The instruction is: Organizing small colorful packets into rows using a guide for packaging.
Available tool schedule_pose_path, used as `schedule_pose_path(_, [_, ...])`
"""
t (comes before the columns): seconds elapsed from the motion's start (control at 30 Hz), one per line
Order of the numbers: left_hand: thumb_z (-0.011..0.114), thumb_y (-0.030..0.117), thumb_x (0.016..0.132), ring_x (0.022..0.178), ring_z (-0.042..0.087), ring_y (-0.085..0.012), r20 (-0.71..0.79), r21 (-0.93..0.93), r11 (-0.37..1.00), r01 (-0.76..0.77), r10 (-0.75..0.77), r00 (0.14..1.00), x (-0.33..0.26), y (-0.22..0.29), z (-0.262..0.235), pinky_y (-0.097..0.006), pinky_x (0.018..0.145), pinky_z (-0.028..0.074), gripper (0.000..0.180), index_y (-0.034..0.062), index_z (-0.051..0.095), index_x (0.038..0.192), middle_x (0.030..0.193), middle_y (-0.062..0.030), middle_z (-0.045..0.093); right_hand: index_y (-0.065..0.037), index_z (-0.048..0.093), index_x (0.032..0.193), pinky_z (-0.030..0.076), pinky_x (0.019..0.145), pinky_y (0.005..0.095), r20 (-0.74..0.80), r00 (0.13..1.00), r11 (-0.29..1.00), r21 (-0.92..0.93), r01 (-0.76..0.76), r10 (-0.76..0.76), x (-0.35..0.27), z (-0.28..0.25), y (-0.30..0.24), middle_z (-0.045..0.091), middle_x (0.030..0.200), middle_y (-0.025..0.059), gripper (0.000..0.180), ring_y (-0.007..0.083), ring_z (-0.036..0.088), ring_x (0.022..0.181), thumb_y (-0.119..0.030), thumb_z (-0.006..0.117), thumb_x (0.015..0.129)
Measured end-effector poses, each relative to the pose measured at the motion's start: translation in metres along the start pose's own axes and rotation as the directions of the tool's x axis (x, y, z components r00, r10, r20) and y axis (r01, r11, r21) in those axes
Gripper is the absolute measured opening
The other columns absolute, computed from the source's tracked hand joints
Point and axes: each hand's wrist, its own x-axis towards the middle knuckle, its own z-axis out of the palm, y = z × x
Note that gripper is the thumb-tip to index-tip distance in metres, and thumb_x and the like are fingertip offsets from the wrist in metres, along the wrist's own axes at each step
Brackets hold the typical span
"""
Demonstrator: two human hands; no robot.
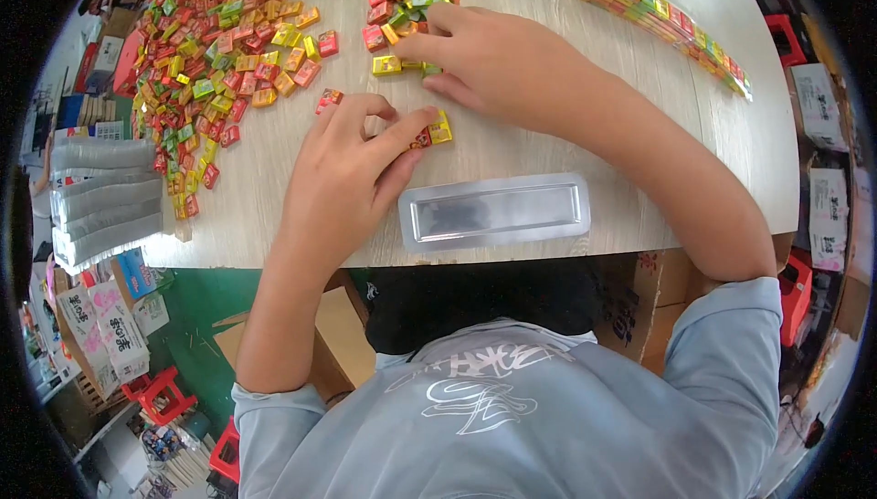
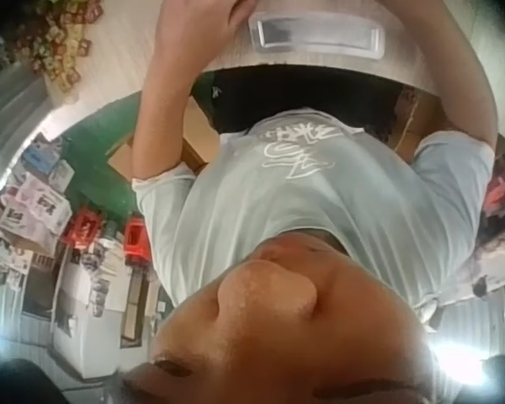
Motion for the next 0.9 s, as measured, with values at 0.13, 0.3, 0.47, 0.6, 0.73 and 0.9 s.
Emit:
schedule_pose_path(0.13, [0.075,0.013,0.092,0.094,0.062,-0.0312,-0.013,0.017,1.0,0.018,-0.018,1.0,-0.006,0.0,-0.005,-0.045,0.087,0.053,0.036,0.0169,0.075,0.128,0.11,-0.0111,0.06,-0.015,0.068,0.127,0.056,0.084,0.0422,0.048,0.997,0.997,0.056,0.051,-0.054,-0.009,-0.007,0.003,0.064,0.11,0.0112,0.034,0.0311,0.067,0.099,-0.014,0.073,0.094])
schedule_pose_path(0.3, [0.075,0.013,0.092,0.093,0.062,-0.0315,-0.018,0.041,0.999,0.011,-0.01,1.0,-0.005,0.002,-0.006,-0.045,0.087,0.053,0.037,0.0169,0.075,0.128,0.112,-0.0112,0.06,-0.015,0.068,0.125,0.055,0.088,0.0427,0.195,0.977,0.99,0.125,0.067,-0.09,-0.043,-0.032,0.001,0.063,0.11,0.0107,0.034,0.0312,0.065,0.102,-0.013,0.075,0.092])
schedule_pose_path(0.47, [0.076,0.013,0.091,0.093,0.063,-0.0315,-0.013,0.031,1.0,0.004,-0.003,1.0,-0.006,-0.001,-0.003,-0.044,0.086,0.053,0.038,0.0167,0.075,0.129,0.113,-0.0113,0.061,-0.012,0.066,0.127,0.054,0.09,0.0438,0.224,0.97,0.986,0.156,0.063,-0.097,-0.038,-0.024,-0.006,0.063,0.114,0.0114,0.039,0.0328,0.065,0.105,-0.013,0.077,0.09])
schedule_pose_path(0.6, [0.077,0.014,0.091,0.094,0.063,-0.0325,-0.019,0.012,0.999,0.031,-0.031,0.999,-0.003,0.004,-0.005,-0.044,0.086,0.053,0.035,0.013,0.074,0.126,0.112,-0.012,0.061,-0.008,0.065,0.127,0.054,0.092,0.0445,0.178,0.984,0.982,0.186,-0.018,-0.016,-0.038,-0.022,-0.011,0.062,0.113,0.0125,0.04,0.0342,0.064,0.107,-0.017,0.078,0.09])
schedule_pose_path(0.73, [0.081,0.019,0.089,0.096,0.063,-0.0343,-0.071,0.034,0.997,0.07,-0.068,0.995,0.001,0.006,-0.001,-0.045,0.086,0.053,0.034,0.01,0.073,0.121,0.11,-0.0125,0.061,-0.007,0.066,0.123,0.054,0.092,0.0443,0.178,0.984,0.983,0.177,-0.042,0.01,-0.037,-0.019,-0.014,0.062,0.112,0.0128,0.037,0.0347,0.065,0.108,-0.019,0.079,0.09])
schedule_pose_path(0.9, [0.083,0.024,0.088,0.097,0.063,-0.0341,-0.027,0.035,0.995,0.094,-0.093,0.995,0.004,0.005,-0.001,-0.045,0.085,0.053,0.034,0.0101,0.074,0.118,0.106,-0.0119,0.06,-0.007,0.067,0.121,0.054,0.091,0.0438,0.15,0.989,0.981,0.194,-0.01,-0.019,-0.038,-0.015,-0.011,0.062,0.112,0.0128,0.035,0.0346,0.065,0.106,-0.019,0.079,0.09])
